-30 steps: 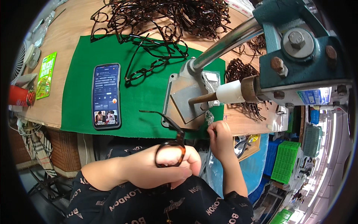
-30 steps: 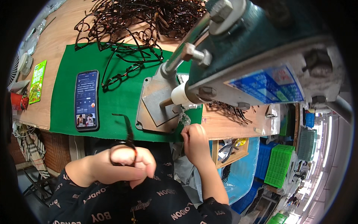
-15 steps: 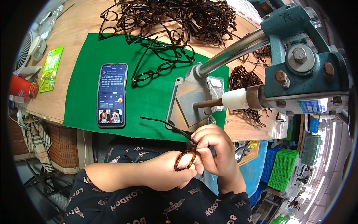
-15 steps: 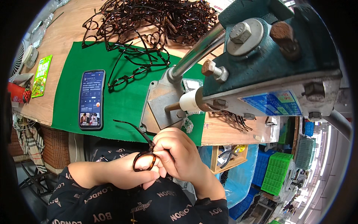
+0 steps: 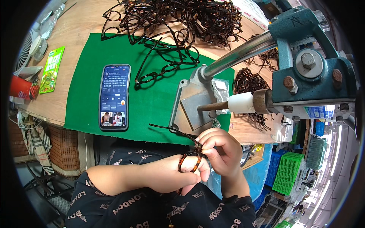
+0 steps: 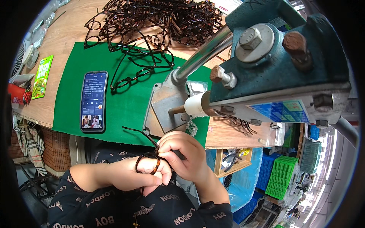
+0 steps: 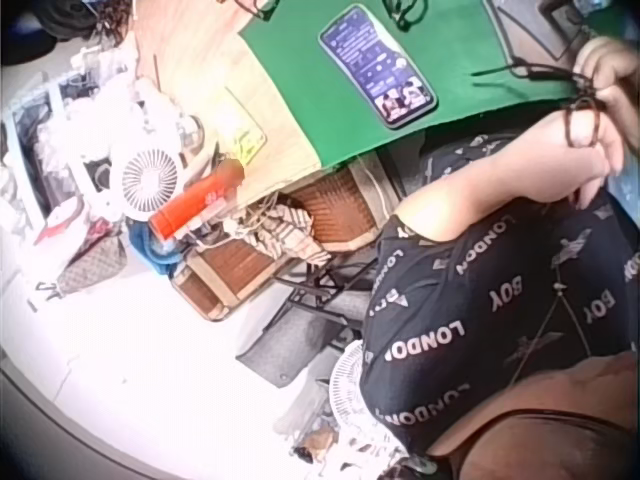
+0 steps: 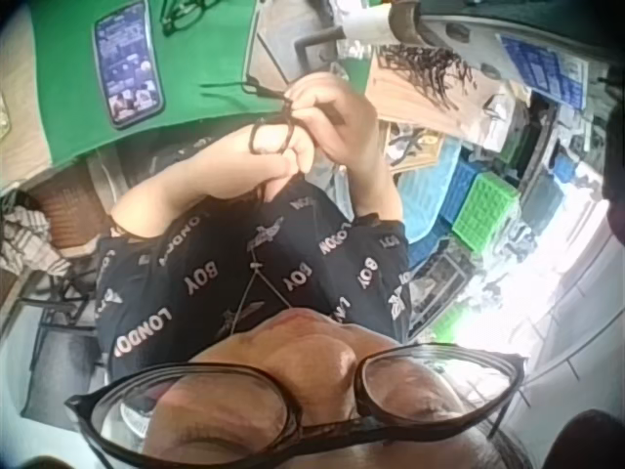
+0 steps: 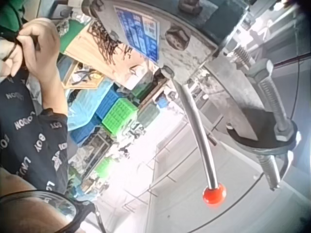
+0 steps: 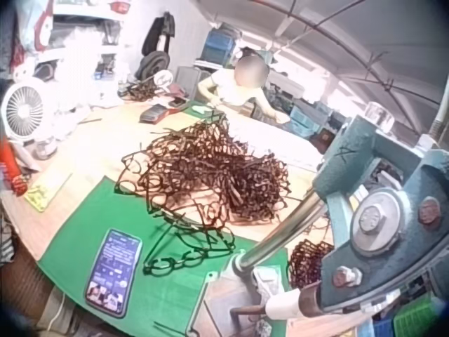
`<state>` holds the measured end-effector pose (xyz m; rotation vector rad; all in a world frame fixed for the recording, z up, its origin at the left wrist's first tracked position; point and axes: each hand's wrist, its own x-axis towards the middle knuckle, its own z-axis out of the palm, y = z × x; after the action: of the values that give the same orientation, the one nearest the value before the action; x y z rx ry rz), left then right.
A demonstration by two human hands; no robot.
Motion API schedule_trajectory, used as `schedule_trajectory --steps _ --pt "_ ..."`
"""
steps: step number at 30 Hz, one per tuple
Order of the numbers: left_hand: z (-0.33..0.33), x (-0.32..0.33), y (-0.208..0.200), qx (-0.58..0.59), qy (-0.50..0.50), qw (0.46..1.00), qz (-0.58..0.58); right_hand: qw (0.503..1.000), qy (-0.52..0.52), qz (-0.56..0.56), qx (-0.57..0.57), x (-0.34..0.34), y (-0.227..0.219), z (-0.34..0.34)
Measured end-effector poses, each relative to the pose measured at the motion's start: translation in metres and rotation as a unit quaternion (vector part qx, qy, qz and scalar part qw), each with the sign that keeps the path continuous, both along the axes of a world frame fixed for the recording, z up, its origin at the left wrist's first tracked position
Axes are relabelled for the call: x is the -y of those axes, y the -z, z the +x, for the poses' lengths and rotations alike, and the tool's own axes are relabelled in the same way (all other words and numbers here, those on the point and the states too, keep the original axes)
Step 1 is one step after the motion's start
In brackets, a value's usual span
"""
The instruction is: The person assembles eyeglasses by hand, attaching temple arms to frames and using a heat gun to bend the arms into shape. The person repeatedly picks up frames, attaches parts, and uses the heat gun to adjust the arms.
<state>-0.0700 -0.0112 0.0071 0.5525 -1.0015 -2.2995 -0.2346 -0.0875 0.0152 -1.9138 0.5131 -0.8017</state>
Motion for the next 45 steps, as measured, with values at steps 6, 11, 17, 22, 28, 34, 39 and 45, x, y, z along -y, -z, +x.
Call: schedule_trajectory --steps 6,11,17,22,28,34,39,45 --pt "0.0 0.002 -0.003 -0.007 0.013 1.0 0.0 0.999 0.009 0.043 0.021 -0.002 0.002 -0.001" --pt "0.0 0.001 -0.003 -0.013 0.017 1.0 0.011 0.999 0.007 0.045 0.03 0.0 0.001 0.0" --pt "0.0 0.002 -0.004 -0.02 0.033 0.999 0.026 0.999 -0.017 0.026 0.042 0.006 -0.001 -0.002" --pt "-0.001 0.002 -0.003 -0.037 0.04 0.998 0.026 0.997 -0.01 0.025 0.066 0.006 0.002 0.001" --pt "0.003 0.018 -0.025 -0.029 0.019 0.999 0.0 0.984 0.053 0.112 0.125 0.001 -0.005 0.003" --pt "0.003 0.049 -0.048 -0.032 -0.061 0.997 -0.037 0.98 0.134 -0.016 0.144 0.006 -0.022 -0.018" --pt "-0.003 0.073 -0.052 0.005 -0.063 0.996 -0.057 0.963 0.231 -0.008 0.141 -0.001 -0.011 -0.042" --pt "-0.011 0.086 -0.057 0.007 -0.044 0.998 -0.053 0.949 0.289 0.015 0.125 -0.007 -0.005 -0.061"
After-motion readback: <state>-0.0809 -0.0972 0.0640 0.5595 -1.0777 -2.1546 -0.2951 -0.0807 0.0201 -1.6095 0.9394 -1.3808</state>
